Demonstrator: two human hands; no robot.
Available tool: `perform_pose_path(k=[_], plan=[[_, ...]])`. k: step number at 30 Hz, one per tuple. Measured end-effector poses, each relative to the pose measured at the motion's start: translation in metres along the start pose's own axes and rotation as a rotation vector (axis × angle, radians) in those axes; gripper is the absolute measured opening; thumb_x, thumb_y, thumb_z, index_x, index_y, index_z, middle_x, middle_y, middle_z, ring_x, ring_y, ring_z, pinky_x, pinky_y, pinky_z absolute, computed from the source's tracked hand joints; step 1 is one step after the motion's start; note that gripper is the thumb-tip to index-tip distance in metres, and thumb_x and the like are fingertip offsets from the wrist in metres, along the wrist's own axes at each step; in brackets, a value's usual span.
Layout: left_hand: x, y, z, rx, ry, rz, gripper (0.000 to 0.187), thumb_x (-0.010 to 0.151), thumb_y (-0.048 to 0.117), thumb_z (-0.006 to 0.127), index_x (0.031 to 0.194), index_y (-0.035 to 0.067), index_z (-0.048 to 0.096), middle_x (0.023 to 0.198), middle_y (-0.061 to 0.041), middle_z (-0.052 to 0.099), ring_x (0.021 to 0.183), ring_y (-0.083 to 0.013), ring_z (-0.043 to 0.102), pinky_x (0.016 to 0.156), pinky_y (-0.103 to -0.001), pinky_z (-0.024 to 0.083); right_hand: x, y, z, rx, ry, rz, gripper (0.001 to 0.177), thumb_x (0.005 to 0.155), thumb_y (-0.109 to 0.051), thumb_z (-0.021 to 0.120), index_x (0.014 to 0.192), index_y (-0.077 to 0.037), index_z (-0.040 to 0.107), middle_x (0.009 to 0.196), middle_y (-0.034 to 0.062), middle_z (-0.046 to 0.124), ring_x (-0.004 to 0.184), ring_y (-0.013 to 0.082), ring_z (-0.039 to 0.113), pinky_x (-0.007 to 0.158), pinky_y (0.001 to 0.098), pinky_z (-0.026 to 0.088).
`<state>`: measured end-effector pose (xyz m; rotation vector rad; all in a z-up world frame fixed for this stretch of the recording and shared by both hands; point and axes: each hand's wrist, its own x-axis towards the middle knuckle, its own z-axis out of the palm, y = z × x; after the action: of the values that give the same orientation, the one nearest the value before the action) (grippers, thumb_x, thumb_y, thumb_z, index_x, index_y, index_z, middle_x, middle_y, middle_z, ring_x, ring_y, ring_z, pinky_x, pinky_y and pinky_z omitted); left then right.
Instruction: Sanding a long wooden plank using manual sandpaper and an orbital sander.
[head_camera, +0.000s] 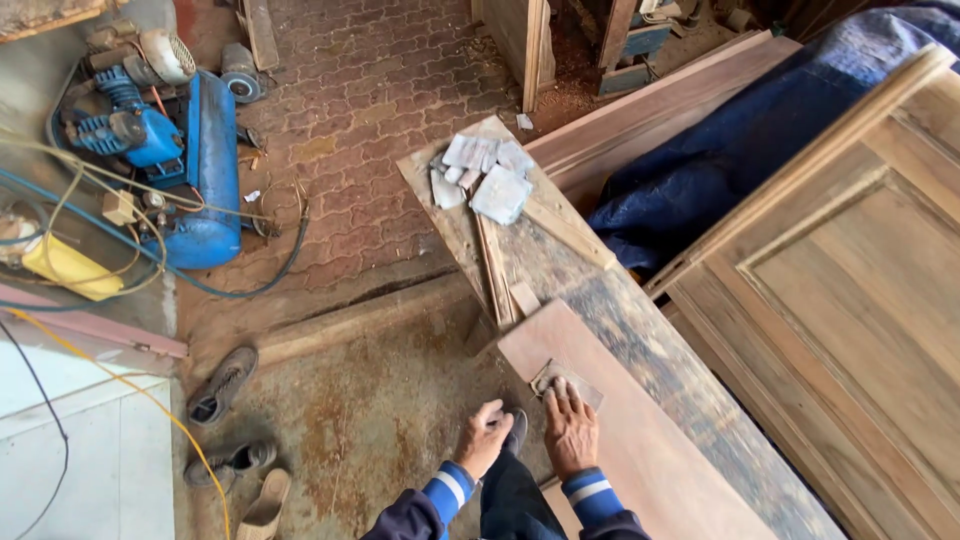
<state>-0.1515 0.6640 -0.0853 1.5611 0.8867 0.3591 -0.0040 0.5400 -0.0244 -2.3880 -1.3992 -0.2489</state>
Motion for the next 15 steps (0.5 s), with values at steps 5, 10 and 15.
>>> perform_pose_path(k=[5,10,15], plan=[[0.071,0.036,-0.046,0.104,0.059,-0.046,0.045,0.091,0.031,0.069,0.126,0.003,0.065,0.115,-0.018,0.077,0.1,-0.0262,0.078,0.086,-0.035,0.061,0.121,0.008,0.033,0.112,0.013,0.051,0.04,0.085,-0.009,0.059,0.125,-0.008,0.064,0.137,0.0151,0.065,0.128,0.0345,0.059,0.099,0.0479,0.048],[0.12,0.079,-0.053,0.134,0.002,-0.04,0.045,0.09,0.031,0.07,0.125,0.003,0.066,0.116,-0.018,0.077,0.099,-0.025,0.078,0.084,-0.034,0.062,0.214,0.034,0.057,0.143,0.082,0.184,0.033,0.09,-0.012,0.059,0.123,-0.012,0.066,0.129,0.0142,0.07,0.121,0.0348,0.063,0.106,0.0487,0.049],[0.146,0.079,-0.021,0.291,-0.213,-0.107,0.046,0.089,0.031,0.075,0.124,0.005,0.061,0.117,-0.016,0.071,0.099,-0.0284,0.072,0.085,-0.037,0.06,0.248,0.02,-0.016,0.223,0.237,0.224,0.055,0.086,-0.024,0.07,0.137,-0.005,0.06,0.142,0.0249,0.059,0.127,0.042,0.056,0.106,0.0492,0.043]])
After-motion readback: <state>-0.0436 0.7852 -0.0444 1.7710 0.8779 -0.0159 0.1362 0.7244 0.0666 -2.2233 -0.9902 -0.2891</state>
